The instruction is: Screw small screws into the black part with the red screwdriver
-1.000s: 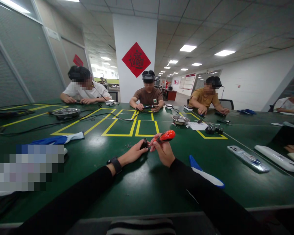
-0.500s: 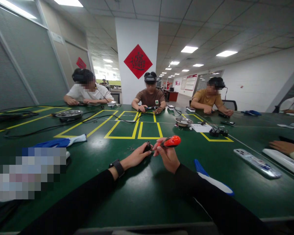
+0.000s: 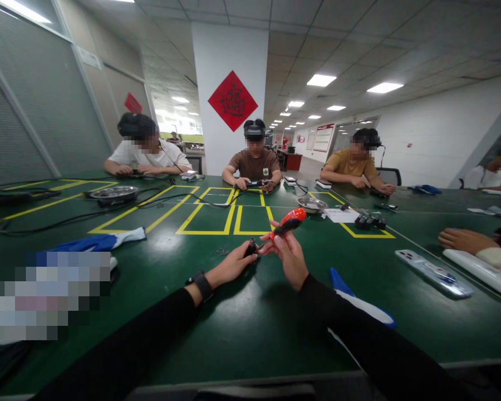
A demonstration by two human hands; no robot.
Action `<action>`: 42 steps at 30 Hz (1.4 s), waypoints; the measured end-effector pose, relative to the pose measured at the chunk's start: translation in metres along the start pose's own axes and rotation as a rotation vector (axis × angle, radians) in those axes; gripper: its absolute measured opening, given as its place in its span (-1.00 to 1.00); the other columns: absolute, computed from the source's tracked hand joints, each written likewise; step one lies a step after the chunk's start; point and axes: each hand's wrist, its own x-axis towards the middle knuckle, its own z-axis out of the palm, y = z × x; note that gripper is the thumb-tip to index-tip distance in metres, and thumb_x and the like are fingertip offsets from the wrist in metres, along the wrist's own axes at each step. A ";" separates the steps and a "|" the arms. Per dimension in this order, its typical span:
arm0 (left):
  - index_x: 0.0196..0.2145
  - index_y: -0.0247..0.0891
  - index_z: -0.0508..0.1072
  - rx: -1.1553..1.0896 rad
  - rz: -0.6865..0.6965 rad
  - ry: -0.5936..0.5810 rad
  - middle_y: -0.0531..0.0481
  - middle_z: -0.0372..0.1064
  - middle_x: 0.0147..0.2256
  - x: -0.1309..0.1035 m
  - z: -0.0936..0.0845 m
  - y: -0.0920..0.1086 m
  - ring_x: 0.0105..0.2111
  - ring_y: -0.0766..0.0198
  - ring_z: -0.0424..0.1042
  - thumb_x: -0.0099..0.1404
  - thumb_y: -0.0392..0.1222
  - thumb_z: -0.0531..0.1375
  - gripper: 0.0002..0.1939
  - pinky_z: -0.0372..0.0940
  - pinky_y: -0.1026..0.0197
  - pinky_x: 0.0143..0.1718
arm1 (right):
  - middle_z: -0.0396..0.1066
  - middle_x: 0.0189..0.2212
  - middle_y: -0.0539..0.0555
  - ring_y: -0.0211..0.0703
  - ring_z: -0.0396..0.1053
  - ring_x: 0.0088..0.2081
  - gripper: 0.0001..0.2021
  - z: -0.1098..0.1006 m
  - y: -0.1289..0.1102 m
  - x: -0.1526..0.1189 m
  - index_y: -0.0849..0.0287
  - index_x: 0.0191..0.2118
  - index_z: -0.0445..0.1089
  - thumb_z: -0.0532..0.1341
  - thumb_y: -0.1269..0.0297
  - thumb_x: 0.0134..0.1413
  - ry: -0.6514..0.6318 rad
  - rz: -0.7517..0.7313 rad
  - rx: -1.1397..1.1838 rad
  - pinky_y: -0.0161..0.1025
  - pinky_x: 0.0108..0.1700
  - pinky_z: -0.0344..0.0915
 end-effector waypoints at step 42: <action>-0.06 -0.27 0.27 0.016 -0.023 -0.011 -0.06 0.34 -0.10 -0.001 0.000 0.003 -0.11 0.15 0.30 0.25 -0.11 0.03 -0.68 0.15 0.09 0.01 | 0.40 -0.51 -0.09 -0.31 0.35 -0.59 -0.73 0.002 0.002 0.000 0.11 -0.26 0.13 0.25 0.31 -0.04 0.072 -0.041 -0.066 -0.30 -0.45 0.33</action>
